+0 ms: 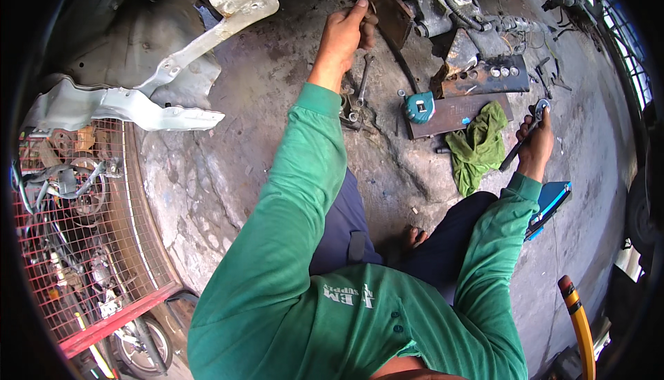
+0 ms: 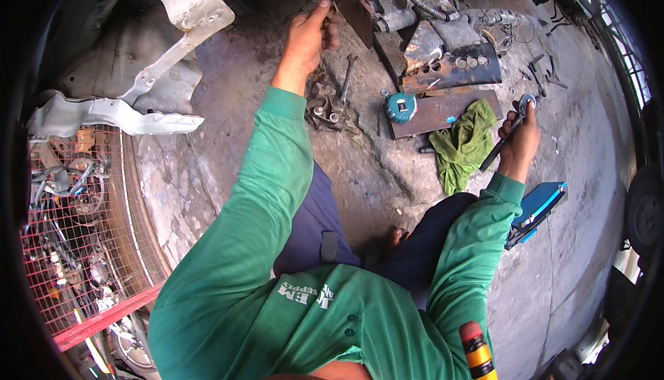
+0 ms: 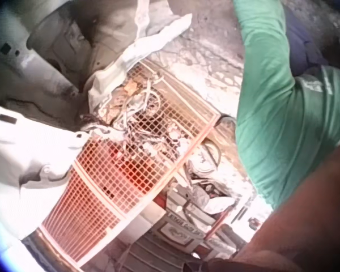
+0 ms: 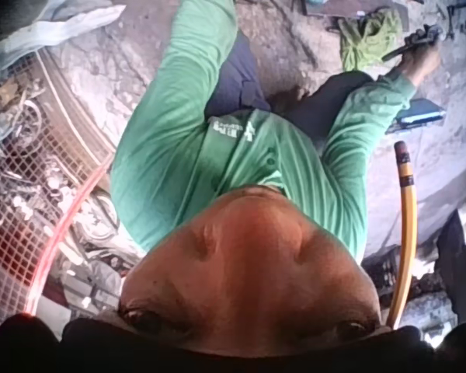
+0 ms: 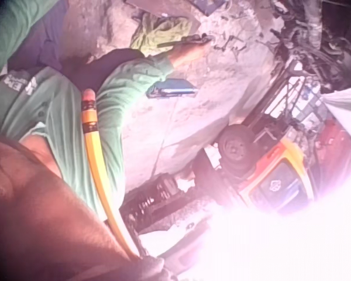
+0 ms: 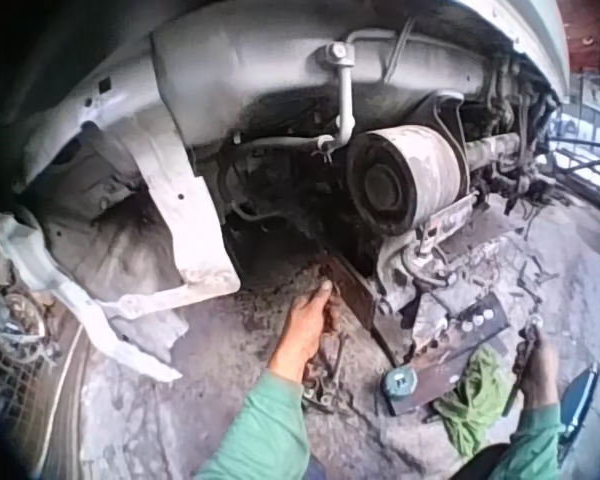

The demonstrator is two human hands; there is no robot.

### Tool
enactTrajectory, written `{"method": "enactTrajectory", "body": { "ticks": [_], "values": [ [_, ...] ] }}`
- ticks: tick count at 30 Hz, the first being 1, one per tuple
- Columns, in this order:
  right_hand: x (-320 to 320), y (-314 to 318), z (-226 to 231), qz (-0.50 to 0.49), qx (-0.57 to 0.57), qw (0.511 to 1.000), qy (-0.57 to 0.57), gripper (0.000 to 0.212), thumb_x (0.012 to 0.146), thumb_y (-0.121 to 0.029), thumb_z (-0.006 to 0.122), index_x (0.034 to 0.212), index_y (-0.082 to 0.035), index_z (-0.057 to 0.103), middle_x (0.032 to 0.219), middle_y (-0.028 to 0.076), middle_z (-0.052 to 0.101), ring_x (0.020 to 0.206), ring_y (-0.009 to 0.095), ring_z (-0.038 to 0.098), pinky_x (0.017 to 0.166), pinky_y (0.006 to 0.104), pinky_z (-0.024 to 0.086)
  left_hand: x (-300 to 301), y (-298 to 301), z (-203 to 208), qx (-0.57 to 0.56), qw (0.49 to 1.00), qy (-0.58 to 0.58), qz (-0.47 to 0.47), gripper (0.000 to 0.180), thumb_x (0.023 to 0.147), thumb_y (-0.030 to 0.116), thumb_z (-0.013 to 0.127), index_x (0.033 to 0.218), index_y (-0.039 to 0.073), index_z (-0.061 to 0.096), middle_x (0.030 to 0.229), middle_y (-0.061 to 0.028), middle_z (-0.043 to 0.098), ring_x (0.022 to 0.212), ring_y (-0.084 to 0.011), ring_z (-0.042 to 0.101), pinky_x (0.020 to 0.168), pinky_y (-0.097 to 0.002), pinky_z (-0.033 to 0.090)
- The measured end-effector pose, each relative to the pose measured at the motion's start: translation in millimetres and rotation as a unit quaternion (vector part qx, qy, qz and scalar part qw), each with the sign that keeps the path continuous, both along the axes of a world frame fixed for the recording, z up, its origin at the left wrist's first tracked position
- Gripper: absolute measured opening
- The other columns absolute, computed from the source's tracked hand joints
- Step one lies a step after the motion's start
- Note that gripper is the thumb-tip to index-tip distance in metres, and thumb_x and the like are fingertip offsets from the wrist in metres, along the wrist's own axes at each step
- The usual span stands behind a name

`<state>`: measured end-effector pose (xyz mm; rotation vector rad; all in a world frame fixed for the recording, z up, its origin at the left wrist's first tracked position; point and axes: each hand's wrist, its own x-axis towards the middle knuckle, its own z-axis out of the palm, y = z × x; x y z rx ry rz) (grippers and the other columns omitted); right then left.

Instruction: The person works on a car's undercarriage, using a pencil to mark a metal plate and a socket wrench to remove bolts. They then remove the plate and inspect it.

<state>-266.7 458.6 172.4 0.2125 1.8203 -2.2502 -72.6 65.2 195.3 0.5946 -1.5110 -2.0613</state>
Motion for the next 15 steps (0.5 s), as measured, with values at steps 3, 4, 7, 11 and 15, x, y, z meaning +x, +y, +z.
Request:
{"method": "enactTrajectory", "body": {
  "ticks": [3, 4, 7, 11, 15],
  "values": [
    [-2.3, -1.4, -1.4, -0.021, -0.006, 1.000, -0.014, 0.041, 0.104, -0.045, 0.056, 0.105, -0.004, 0.066, 0.072, 0.003, 0.058, 0.051, 0.012, 0.047, 0.046, 0.0270, 0.035, -7.5, -16.3, -40.0, 0.079, 0.992, 0.042, -0.091, 0.029, 0.107, 0.024, 0.056, 0.118, -0.002, 0.061, 0.095, -0.0136, 0.069, 0.081, -0.0244, 0.070, 0.070, -0.0366, 0.058],
    [-4.2, 2.7, -2.8, 0.006, -0.026, 1.000, -0.016, 0.039, 0.103, -0.044, 0.058, 0.103, -0.005, 0.065, 0.072, 0.004, 0.058, 0.051, 0.013, 0.047, 0.046, 0.0272, 0.034, -8.5, -17.1, -59.8, 0.096, 0.989, 0.043, -0.104, 0.027, 0.107, 0.020, 0.054, 0.118, -0.004, 0.059, 0.096, -0.0151, 0.069, 0.083, -0.0259, 0.071, 0.072, -0.0381, 0.059],
    [3.9, -5.6, 5.5, 0.009, -0.034, 0.999, -0.007, 0.038, 0.103, -0.043, 0.059, 0.101, -0.006, 0.066, 0.071, 0.004, 0.058, 0.050, 0.013, 0.046, 0.045, 0.0274, 0.034, -8.6, -41.3, -134.5, 0.174, 0.969, -0.013, -0.174, 0.026, 0.108, 0.012, 0.048, 0.122, -0.009, 0.056, 0.106, -0.0197, 0.069, 0.096, -0.0320, 0.071, 0.086, -0.0446, 0.061],
    [6.5, 6.7, 9.6, 0.015, 0.097, 0.994, 0.037, 0.042, 0.101, -0.045, 0.062, 0.105, -0.003, 0.069, 0.069, 0.001, 0.059, 0.048, 0.009, 0.046, 0.043, 0.0245, 0.033, -18.5, -17.2, -199.3, 0.114, 0.922, -0.328, -0.172, 0.027, 0.107, 0.011, 0.049, 0.123, -0.009, 0.057, 0.111, -0.0231, 0.070, 0.097, -0.0347, 0.072, 0.087, -0.0457, 0.062],
    [7.0, 18.9, 14.1, 0.096, 0.266, 0.956, 0.078, 0.047, 0.097, -0.046, 0.067, 0.101, 0.000, 0.068, 0.069, 0.001, 0.057, 0.050, 0.009, 0.045, 0.045, 0.0270, 0.031, -45.5, 5.7, -210.3, -0.037, 0.912, -0.386, -0.134, 0.036, 0.101, 0.020, 0.060, 0.122, -0.008, 0.059, 0.106, -0.0222, 0.073, 0.091, -0.0317, 0.076, 0.074, -0.0430, 0.063]
  ]
}}
